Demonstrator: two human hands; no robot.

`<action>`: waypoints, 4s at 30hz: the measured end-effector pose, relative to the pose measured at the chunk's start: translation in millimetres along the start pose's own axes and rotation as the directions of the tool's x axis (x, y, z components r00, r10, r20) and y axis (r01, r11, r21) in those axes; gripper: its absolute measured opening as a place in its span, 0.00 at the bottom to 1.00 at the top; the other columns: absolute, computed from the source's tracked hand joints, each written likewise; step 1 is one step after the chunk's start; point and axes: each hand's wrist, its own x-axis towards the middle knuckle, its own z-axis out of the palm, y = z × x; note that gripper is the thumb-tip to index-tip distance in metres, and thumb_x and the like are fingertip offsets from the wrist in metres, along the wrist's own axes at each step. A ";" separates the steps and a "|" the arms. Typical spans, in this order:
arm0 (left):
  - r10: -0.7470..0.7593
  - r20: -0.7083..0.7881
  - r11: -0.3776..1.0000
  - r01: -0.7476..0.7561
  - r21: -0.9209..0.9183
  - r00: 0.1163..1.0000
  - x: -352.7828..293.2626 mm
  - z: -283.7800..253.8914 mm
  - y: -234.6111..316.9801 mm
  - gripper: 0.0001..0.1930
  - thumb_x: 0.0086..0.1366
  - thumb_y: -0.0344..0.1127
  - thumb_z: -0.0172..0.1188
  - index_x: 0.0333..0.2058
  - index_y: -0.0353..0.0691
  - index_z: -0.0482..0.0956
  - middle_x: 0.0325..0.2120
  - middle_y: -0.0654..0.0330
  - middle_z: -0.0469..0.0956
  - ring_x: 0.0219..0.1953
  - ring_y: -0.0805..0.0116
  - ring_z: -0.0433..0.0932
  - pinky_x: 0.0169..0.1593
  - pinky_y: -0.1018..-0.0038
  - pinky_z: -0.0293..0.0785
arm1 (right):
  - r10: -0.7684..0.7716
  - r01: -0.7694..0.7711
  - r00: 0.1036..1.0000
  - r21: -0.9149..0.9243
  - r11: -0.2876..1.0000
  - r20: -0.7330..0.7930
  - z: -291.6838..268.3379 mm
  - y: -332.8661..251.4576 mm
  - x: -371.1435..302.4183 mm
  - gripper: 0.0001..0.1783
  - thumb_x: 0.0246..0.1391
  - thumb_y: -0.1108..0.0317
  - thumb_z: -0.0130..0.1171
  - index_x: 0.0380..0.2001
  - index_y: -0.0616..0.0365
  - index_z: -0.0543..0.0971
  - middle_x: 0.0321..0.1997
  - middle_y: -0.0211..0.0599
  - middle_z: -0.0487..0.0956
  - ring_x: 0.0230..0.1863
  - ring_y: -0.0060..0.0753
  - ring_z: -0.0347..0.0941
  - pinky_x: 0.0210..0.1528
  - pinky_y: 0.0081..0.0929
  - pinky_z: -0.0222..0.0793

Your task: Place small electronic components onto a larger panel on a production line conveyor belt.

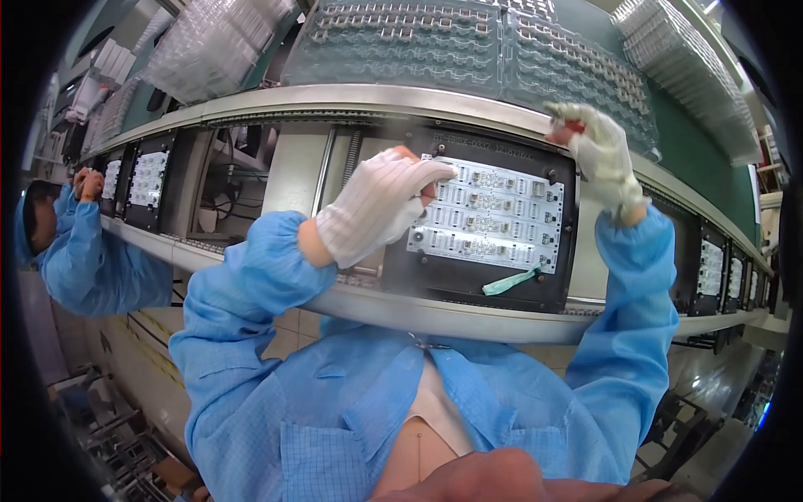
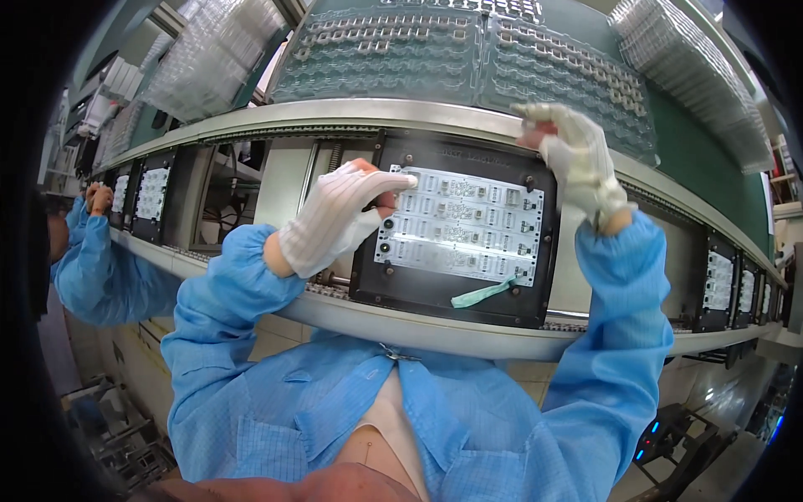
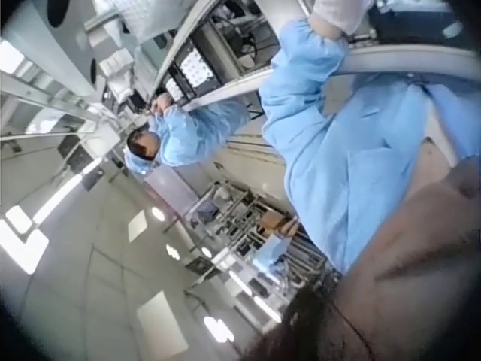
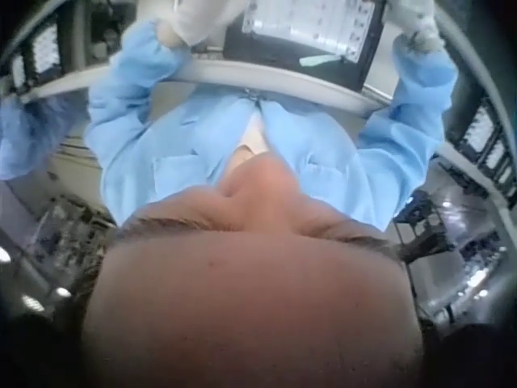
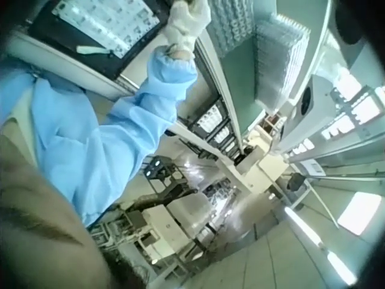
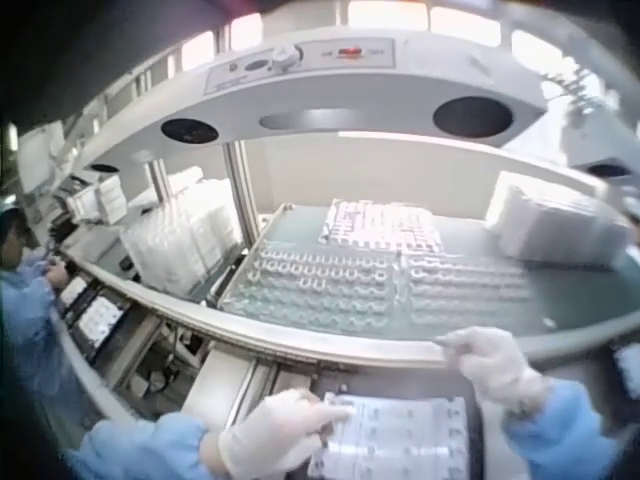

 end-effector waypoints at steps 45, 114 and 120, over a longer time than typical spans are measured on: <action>0.095 0.522 0.799 -0.378 0.468 0.848 16.9 -10.5 17.6 0.24 0.53 0.26 0.64 0.52 0.43 0.73 0.28 0.61 0.78 0.36 0.58 0.77 0.42 0.64 0.73 | 0.087 -0.091 0.989 -0.031 0.995 -0.124 54.5 -18.9 -82.6 0.27 0.55 0.69 0.64 0.59 0.58 0.73 0.35 0.35 0.80 0.36 0.26 0.75 0.42 0.27 0.72; 0.101 -0.184 0.927 -0.025 0.375 0.978 52.9 -22.9 -111.4 0.16 0.53 0.24 0.61 0.43 0.40 0.80 0.34 0.52 0.82 0.41 0.51 0.81 0.49 0.62 0.78 | -0.143 0.070 0.987 -0.614 0.786 -0.071 15.1 5.4 -136.9 0.26 0.52 0.80 0.53 0.56 0.54 0.78 0.32 0.39 0.79 0.33 0.37 0.77 0.37 0.32 0.73; 0.099 -0.088 0.910 -0.055 0.411 0.991 101.5 -29.8 -202.6 0.18 0.56 0.22 0.59 0.45 0.45 0.79 0.33 0.56 0.82 0.41 0.52 0.80 0.46 0.61 0.78 | 0.032 -0.414 0.840 -0.603 0.682 -0.541 25.7 35.7 -145.2 0.31 0.55 0.78 0.48 0.65 0.57 0.69 0.44 0.53 0.82 0.41 0.47 0.81 0.49 0.37 0.77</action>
